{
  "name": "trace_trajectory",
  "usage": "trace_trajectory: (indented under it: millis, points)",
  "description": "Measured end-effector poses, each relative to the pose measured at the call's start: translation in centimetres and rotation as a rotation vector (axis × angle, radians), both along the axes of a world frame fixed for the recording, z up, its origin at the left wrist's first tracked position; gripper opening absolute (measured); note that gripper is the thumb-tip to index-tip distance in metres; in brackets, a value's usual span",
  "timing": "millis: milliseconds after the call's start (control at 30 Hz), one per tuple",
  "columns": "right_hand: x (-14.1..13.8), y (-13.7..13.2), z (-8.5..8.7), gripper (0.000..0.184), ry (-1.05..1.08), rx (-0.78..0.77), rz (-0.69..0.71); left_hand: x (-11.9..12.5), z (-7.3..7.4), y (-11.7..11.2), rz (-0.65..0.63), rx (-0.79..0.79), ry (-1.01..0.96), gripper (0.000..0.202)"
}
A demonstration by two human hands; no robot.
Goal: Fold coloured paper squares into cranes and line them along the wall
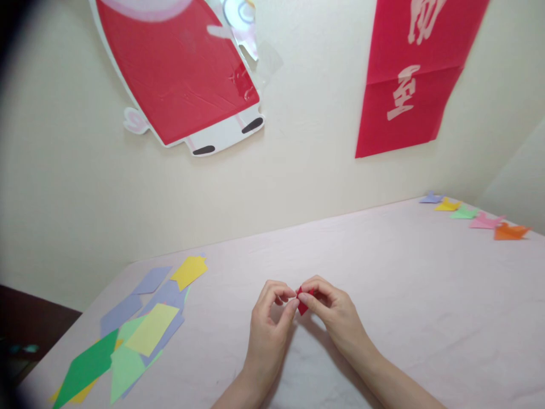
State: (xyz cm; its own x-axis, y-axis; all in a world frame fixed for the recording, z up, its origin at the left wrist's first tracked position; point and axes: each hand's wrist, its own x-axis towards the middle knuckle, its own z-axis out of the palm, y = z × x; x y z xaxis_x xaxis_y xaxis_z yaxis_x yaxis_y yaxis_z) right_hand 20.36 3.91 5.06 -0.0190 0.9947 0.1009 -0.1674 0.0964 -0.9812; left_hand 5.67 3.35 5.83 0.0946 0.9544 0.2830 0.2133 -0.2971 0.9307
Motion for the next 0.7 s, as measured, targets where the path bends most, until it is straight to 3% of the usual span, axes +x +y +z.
trace_trajectory:
  millis: [467,700]
  points:
    - [0.11,-0.05,-0.60,0.017,-0.160,0.113,-0.026,-0.07,-0.03,0.18,-0.017,-0.002,-0.009,0.006]
    - [0.40,-0.40,-0.08,0.015,-0.389,0.259,-0.039,-0.05,0.17,0.06,0.015,-0.043,0.032,0.006]
